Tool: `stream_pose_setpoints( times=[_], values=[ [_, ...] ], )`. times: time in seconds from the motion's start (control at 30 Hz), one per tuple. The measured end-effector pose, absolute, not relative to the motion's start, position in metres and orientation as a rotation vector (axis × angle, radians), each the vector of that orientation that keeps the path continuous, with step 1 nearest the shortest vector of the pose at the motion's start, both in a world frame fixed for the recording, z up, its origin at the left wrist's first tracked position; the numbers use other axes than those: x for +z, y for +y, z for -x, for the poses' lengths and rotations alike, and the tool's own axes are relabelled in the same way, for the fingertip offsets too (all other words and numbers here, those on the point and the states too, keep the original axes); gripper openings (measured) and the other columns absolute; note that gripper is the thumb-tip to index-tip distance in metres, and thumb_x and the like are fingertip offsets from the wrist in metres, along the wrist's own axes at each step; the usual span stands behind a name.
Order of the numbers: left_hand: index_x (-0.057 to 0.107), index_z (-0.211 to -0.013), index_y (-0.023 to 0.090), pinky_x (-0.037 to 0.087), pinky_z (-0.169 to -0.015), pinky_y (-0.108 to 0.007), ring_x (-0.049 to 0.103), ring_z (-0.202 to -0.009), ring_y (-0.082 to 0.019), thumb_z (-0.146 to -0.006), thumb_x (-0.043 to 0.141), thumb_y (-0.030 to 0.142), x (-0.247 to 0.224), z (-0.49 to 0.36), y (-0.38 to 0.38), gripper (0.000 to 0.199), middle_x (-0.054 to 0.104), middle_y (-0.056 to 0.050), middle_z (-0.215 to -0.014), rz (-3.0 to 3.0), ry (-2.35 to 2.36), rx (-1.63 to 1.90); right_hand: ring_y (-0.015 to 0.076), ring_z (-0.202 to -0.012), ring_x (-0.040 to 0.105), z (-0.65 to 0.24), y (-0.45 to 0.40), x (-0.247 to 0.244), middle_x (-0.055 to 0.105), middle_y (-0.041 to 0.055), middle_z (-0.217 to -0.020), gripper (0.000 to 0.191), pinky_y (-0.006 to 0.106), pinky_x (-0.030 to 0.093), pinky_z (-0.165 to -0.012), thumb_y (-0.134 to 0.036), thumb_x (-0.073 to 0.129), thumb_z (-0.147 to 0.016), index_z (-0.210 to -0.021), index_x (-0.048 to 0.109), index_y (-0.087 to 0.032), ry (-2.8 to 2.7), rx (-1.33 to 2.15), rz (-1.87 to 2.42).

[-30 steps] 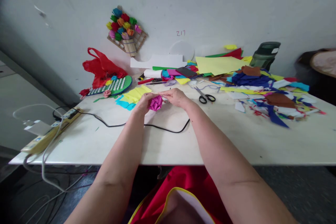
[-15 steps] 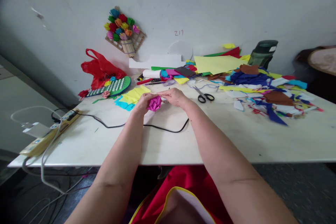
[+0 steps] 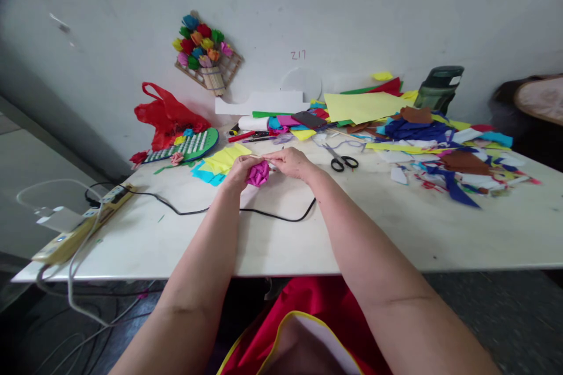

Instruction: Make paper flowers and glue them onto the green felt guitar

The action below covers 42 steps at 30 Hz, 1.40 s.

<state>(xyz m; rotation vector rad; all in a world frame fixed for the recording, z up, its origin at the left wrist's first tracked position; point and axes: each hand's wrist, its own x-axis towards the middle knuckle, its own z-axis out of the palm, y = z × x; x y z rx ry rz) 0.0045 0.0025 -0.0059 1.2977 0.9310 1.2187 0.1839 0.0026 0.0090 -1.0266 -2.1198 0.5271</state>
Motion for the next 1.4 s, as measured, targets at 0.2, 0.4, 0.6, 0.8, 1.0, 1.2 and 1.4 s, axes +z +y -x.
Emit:
stream_pose_setpoints(
  times=[0.2, 0.4, 0.6, 0.8, 1.0, 1.2, 1.4],
  values=[
    [0.061, -0.059, 0.011, 0.033, -0.045, -0.021, 0.046, -0.044, -0.008, -0.058, 0.072, 0.032, -0.004, -0.007, 0.001, 0.023, 0.053, 0.000, -0.051, -1.303, 0.934, 1.223, 0.0128, -0.054, 0.052, -0.182, 0.004, 0.010, 0.054, -0.0024, -0.048, 0.034, 0.025, 0.041, -0.061, -0.031, 0.048, -0.083, -0.103, 0.072, -0.016, -2.088, 0.622, 1.030],
    [0.064, -0.059, 0.011, 0.035, -0.047, -0.020, 0.049, -0.049, -0.008, -0.055, 0.074, 0.031, -0.003, -0.009, 0.000, 0.023, 0.057, -0.001, -0.056, -1.323, 0.910, 1.242, 0.0123, -0.052, 0.048, -0.179, 0.007, 0.008, 0.052, -0.0013, -0.050, 0.037, 0.024, 0.037, -0.055, -0.038, 0.049, -0.080, -0.087, 0.074, -0.012, -2.004, 0.730, 0.991],
    [0.064, -0.060, 0.011, 0.032, -0.045, -0.021, 0.047, -0.046, -0.008, -0.058, 0.073, 0.034, -0.005, -0.007, 0.002, 0.025, 0.056, -0.001, -0.054, -1.391, 0.910, 1.204, 0.0119, -0.052, 0.048, -0.179, 0.009, 0.005, 0.054, -0.0013, -0.051, 0.032, 0.023, 0.035, -0.054, -0.034, 0.052, -0.078, -0.087, 0.075, -0.013, -2.003, 0.657, 0.975],
    [0.063, -0.062, 0.011, 0.031, -0.045, -0.021, 0.047, -0.046, -0.008, -0.060, 0.073, 0.036, -0.007, -0.006, 0.003, 0.027, 0.055, 0.000, -0.054, -1.395, 0.919, 1.182, 0.0146, -0.062, 0.055, -0.179, 0.007, 0.008, 0.064, 0.0017, -0.061, 0.023, 0.025, 0.037, -0.059, -0.027, 0.056, -0.079, -0.087, 0.076, -0.017, -2.050, 0.416, 1.083],
    [0.061, -0.062, 0.011, 0.030, -0.046, -0.022, 0.046, -0.046, -0.008, -0.060, 0.072, 0.034, -0.006, -0.006, 0.003, 0.026, 0.055, 0.000, -0.053, -1.392, 0.928, 1.177, 0.0163, -0.072, 0.061, -0.177, 0.004, 0.010, 0.070, 0.0038, -0.075, 0.021, 0.025, 0.040, -0.062, -0.023, 0.057, -0.081, -0.090, 0.076, -0.021, -2.093, 0.277, 1.094],
    [0.061, -0.062, 0.011, 0.027, -0.044, -0.022, 0.043, -0.045, -0.007, -0.062, 0.070, 0.034, -0.005, -0.006, 0.001, 0.024, 0.052, 0.001, -0.053, -1.390, 0.881, 1.169, 0.0165, -0.073, 0.062, -0.175, 0.007, 0.009, 0.071, 0.0051, -0.078, 0.020, 0.025, 0.041, -0.062, -0.019, 0.059, -0.079, -0.088, 0.076, -0.020, -2.084, 0.216, 1.057],
    [0.060, -0.063, 0.011, 0.026, -0.044, -0.022, 0.043, -0.044, -0.007, -0.060, 0.070, 0.031, -0.006, -0.008, 0.001, 0.022, 0.052, 0.001, -0.053, -1.354, 0.882, 1.180, 0.0158, -0.072, 0.062, -0.176, 0.012, 0.006, 0.070, 0.0048, -0.075, 0.017, 0.024, 0.041, -0.061, -0.017, 0.061, -0.077, -0.082, 0.077, -0.019, -2.061, 0.241, 0.991]
  ],
)
